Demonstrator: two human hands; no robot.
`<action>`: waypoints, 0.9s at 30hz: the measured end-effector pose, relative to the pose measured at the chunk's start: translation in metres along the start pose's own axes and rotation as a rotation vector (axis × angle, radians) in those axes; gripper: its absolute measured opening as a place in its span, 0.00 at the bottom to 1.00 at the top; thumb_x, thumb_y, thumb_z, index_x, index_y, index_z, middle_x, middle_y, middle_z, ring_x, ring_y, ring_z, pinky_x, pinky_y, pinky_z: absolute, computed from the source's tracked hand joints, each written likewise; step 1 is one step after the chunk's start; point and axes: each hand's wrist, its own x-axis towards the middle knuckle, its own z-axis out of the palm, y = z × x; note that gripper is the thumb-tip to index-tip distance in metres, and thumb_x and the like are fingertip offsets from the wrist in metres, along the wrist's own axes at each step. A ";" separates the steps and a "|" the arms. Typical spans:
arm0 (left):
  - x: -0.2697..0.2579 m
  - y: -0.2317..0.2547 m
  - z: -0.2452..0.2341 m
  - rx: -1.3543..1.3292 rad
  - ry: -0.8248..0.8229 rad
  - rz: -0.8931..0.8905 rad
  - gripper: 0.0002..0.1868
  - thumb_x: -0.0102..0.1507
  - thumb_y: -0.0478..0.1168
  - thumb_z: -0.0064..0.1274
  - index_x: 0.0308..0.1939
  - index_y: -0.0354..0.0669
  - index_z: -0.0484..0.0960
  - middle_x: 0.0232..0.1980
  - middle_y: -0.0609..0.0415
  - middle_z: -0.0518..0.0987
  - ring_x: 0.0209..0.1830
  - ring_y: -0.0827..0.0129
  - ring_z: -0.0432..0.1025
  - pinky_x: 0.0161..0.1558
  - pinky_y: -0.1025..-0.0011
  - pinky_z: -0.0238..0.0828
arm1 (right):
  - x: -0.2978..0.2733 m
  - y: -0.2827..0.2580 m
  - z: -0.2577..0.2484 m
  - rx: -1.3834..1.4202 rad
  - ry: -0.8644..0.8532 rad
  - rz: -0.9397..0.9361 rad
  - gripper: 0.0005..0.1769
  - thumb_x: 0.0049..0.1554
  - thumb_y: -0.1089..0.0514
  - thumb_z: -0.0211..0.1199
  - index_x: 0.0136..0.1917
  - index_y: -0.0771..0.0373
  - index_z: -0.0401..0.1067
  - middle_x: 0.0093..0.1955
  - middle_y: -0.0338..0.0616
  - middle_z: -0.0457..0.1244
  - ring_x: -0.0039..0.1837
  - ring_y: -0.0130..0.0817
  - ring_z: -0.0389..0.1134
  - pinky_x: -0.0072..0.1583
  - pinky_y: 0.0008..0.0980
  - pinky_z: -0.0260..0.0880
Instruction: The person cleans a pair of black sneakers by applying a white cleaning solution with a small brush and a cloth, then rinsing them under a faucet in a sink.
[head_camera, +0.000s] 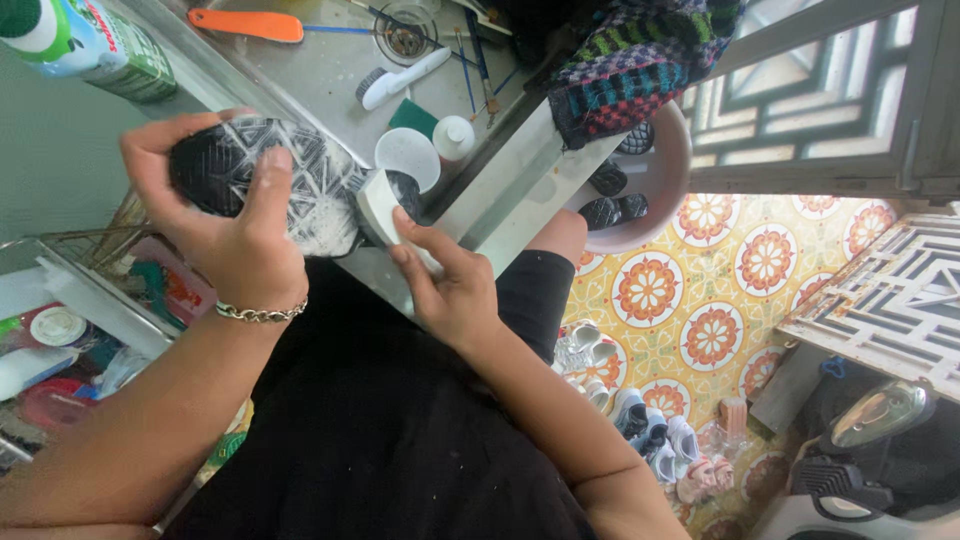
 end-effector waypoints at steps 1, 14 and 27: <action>-0.007 0.002 -0.003 0.019 0.011 -0.004 0.21 0.66 0.27 0.56 0.58 0.40 0.64 0.56 0.48 0.74 0.51 0.71 0.72 0.56 0.72 0.75 | -0.001 0.000 -0.003 -0.050 -0.025 0.103 0.14 0.66 0.54 0.65 0.64 0.55 0.74 0.48 0.48 0.72 0.45 0.35 0.77 0.47 0.32 0.74; -0.051 0.006 -0.031 0.321 -0.138 0.190 0.29 0.70 0.28 0.66 0.59 0.43 0.57 0.60 0.47 0.68 0.62 0.69 0.67 0.69 0.67 0.63 | 0.022 -0.001 -0.033 -0.358 -0.153 0.219 0.12 0.61 0.50 0.69 0.58 0.49 0.79 0.34 0.46 0.70 0.33 0.38 0.72 0.37 0.35 0.69; -0.057 0.007 -0.026 -0.065 0.046 -0.086 0.27 0.72 0.25 0.59 0.59 0.47 0.56 0.67 0.39 0.72 0.62 0.70 0.68 0.68 0.69 0.69 | 0.005 -0.018 -0.011 -0.251 -0.131 0.135 0.17 0.62 0.54 0.66 0.65 0.51 0.75 0.42 0.49 0.71 0.38 0.41 0.75 0.42 0.36 0.72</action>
